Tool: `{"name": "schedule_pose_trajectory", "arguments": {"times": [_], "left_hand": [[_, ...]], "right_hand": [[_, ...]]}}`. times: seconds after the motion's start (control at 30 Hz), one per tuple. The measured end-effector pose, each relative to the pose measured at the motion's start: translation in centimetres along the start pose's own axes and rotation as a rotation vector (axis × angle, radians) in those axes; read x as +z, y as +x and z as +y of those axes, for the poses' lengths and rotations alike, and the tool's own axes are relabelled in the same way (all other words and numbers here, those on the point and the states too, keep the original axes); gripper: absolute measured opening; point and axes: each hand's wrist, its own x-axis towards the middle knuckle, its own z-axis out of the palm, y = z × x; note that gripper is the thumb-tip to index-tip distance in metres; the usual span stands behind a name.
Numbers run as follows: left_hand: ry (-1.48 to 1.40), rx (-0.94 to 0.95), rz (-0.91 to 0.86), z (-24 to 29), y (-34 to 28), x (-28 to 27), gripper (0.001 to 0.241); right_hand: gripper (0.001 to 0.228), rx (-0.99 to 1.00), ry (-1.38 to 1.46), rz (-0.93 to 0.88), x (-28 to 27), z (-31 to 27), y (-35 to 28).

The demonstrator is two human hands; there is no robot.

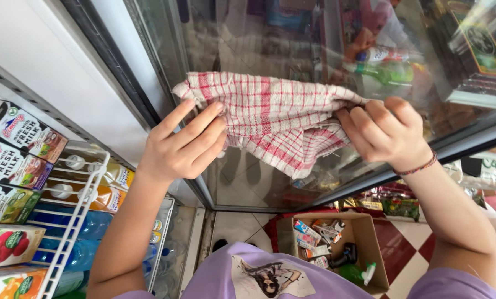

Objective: The person wipes the exterior glass and interior shelves of a retail refrigerator using cloths.

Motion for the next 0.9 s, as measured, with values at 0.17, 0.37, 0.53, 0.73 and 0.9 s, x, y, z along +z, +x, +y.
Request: {"name": "schedule_pose_trajectory", "arguments": {"times": [0.17, 0.37, 0.53, 0.73, 0.9], "left_hand": [[0.038, -0.074, 0.039, 0.1, -1.4, 1.2, 0.007], [0.027, -0.166, 0.125, 0.4, -1.1, 1.7, 0.006], [0.154, -0.340, 0.397, 1.1, 0.3, 2.8, 0.050], [-0.038, -0.522, 0.219, 1.6, 0.6, 3.3, 0.030], [0.032, -0.358, 0.350, 2.0, 1.1, 6.0, 0.028]], "right_hand": [[0.032, 0.180, 0.154, 0.003, -0.3, -1.0, 0.0], [0.032, 0.360, 0.229, 0.135, 1.6, -2.7, -0.9], [0.022, 0.589, 0.385, 0.216, 2.1, -4.0, -1.2], [0.022, 0.387, 0.200, 0.362, 5.0, -3.6, -0.4], [0.018, 0.232, 0.160, 0.187, 5.6, -4.4, -1.5]]}}
